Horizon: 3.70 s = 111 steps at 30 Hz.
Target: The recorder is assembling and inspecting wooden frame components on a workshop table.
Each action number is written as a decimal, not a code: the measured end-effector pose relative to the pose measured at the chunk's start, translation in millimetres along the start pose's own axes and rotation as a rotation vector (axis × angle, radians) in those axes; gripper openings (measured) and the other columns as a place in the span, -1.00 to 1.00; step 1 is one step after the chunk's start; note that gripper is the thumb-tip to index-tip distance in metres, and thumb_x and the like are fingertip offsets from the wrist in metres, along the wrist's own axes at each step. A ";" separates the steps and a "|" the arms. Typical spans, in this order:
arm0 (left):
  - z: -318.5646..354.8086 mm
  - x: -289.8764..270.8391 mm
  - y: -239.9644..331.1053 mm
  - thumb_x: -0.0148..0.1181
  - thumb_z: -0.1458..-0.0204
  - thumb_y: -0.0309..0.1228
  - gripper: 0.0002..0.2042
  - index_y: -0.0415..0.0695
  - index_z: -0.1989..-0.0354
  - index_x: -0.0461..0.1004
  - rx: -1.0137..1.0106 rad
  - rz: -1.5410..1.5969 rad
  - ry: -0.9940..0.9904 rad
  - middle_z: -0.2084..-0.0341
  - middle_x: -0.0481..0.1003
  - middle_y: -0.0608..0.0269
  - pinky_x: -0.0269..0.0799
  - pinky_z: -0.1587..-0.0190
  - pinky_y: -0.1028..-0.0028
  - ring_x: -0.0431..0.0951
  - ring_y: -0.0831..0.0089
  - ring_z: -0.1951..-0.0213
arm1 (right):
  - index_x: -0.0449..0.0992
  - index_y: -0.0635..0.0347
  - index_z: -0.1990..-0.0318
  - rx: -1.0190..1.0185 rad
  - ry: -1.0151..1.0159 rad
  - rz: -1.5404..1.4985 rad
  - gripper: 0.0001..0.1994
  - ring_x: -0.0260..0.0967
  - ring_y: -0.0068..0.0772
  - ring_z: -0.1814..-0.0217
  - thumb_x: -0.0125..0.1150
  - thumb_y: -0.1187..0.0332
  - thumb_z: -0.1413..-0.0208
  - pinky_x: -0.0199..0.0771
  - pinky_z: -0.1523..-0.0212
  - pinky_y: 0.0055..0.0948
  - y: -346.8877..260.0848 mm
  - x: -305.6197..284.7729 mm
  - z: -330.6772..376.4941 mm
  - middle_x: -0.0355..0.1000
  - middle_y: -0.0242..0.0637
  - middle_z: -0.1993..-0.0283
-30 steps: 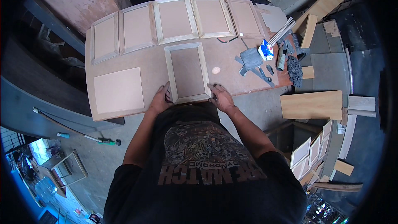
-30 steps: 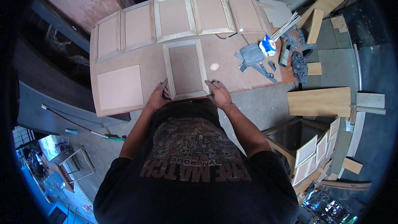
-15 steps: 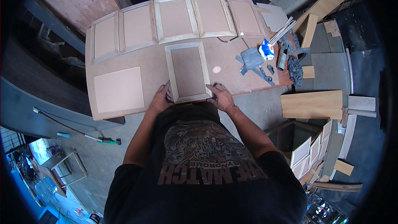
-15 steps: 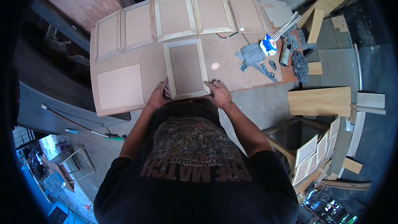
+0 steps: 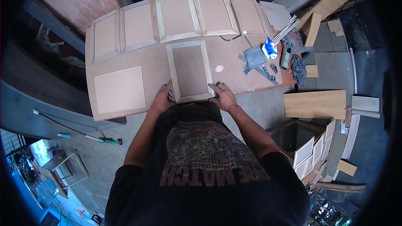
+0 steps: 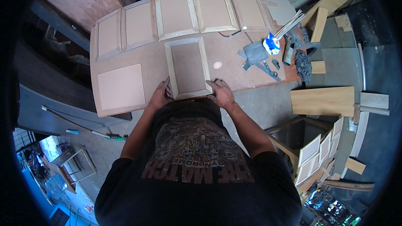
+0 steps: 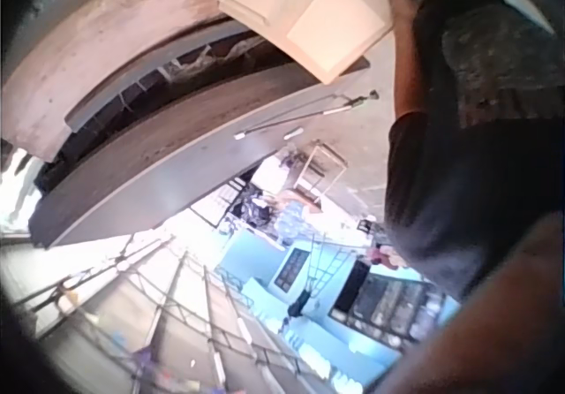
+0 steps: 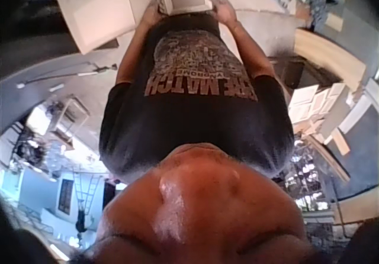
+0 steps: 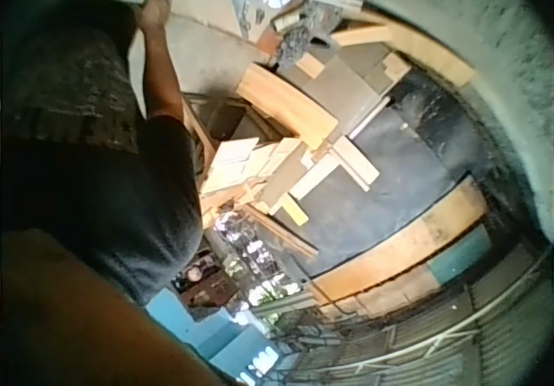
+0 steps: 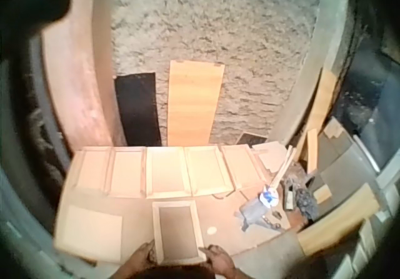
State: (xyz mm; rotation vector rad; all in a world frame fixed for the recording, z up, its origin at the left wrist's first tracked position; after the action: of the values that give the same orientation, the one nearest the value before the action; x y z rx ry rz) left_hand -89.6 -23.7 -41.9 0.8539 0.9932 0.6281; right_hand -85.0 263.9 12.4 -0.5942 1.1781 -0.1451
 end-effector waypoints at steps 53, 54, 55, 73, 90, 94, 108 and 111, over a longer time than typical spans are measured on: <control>0.8 -0.9 1.6 0.53 0.28 -0.66 0.15 -0.09 -0.62 0.05 -0.004 0.000 0.010 0.22 0.36 0.15 0.60 0.18 0.42 0.49 0.35 0.33 | 0.47 -0.24 -0.41 -0.075 -0.104 0.153 -0.32 0.38 -0.09 -0.30 0.34 0.47 -0.07 0.24 -0.49 -0.15 2.1 7.5 -11.3 0.48 -0.19 -0.13; 0.9 -1.1 1.6 0.54 0.28 -0.67 0.15 -0.09 -0.62 0.05 -0.003 0.009 0.015 0.23 0.36 0.15 0.60 0.18 0.42 0.49 0.36 0.33 | 0.48 -0.24 -0.40 -0.078 -0.107 0.154 -0.33 0.38 -0.09 -0.30 0.31 0.48 -0.08 0.24 -0.49 -0.15 0.8 6.7 -11.4 0.48 -0.18 -0.13; 1.0 -1.4 1.6 0.54 0.28 -0.67 0.15 -0.09 -0.62 0.05 -0.002 0.018 0.020 0.24 0.36 0.15 0.60 0.18 0.42 0.49 0.36 0.34 | 0.48 -0.24 -0.40 -0.077 -0.107 0.154 -0.33 0.38 -0.09 -0.30 0.31 0.48 -0.08 0.24 -0.49 -0.15 -0.4 5.8 -11.4 0.48 -0.18 -0.13; -0.5 0.0 -4.1 0.55 0.28 -0.67 0.14 -0.14 -0.61 0.06 0.019 -0.021 0.043 0.24 0.36 0.16 0.60 0.21 0.42 0.48 0.38 0.37 | 0.51 -0.18 -0.37 -0.109 -0.089 0.106 -0.31 0.43 -0.08 -0.22 0.33 0.52 0.00 0.30 -0.45 -0.16 -3.7 0.3 -13.1 0.49 -0.17 -0.06; -0.2 -0.4 -1.3 0.54 0.27 -0.65 0.14 -0.16 -0.61 0.05 0.000 0.004 0.022 0.26 0.36 0.16 0.58 0.21 0.43 0.46 0.37 0.38 | 0.52 -0.18 -0.36 -0.103 -0.106 0.108 -0.33 0.43 -0.09 -0.23 0.33 0.51 0.00 0.25 -0.49 -0.16 -4.7 -0.4 -13.2 0.50 -0.18 -0.06; -0.7 -0.1 -1.3 0.50 0.24 -0.63 0.10 -0.14 -0.60 0.07 -0.023 0.003 0.001 0.21 0.40 0.10 0.62 0.16 0.41 0.53 0.31 0.32 | 0.51 -0.18 -0.37 -0.098 -0.116 0.123 -0.32 0.42 -0.10 -0.26 0.35 0.49 -0.01 0.25 -0.50 -0.16 -2.8 1.1 -13.9 0.49 -0.17 -0.08; -0.4 -1.5 -0.2 0.52 0.26 -0.62 0.11 -0.11 -0.61 0.08 -0.016 -0.002 0.005 0.23 0.40 0.11 0.61 0.15 0.40 0.53 0.31 0.32 | 0.50 -0.19 -0.37 -0.062 -0.123 0.114 -0.32 0.39 -0.08 -0.28 0.39 0.47 -0.01 0.29 -0.45 -0.14 1.9 6.2 -14.6 0.47 -0.18 -0.11; -1.3 0.1 -2.0 0.54 0.27 -0.62 0.13 -0.13 -0.61 0.06 -0.009 -0.010 0.006 0.24 0.38 0.13 0.60 0.17 0.41 0.50 0.34 0.34 | 0.51 -0.17 -0.37 -0.090 -0.110 0.116 -0.32 0.39 -0.06 -0.26 0.40 0.47 0.00 0.31 -0.43 -0.13 -0.3 5.3 -14.8 0.47 -0.17 -0.10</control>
State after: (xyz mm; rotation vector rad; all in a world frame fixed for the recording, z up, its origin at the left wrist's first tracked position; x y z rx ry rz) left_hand -90.6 -24.3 -43.9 0.8391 0.9985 0.6267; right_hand -96.2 256.1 4.5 -0.6035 1.1136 0.0386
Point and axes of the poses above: each hand's wrist, its own z-axis away from the middle knuckle, its own x-axis out of the palm, y = z × x, the point moved 9 cm from there along -z, towards the middle knuckle
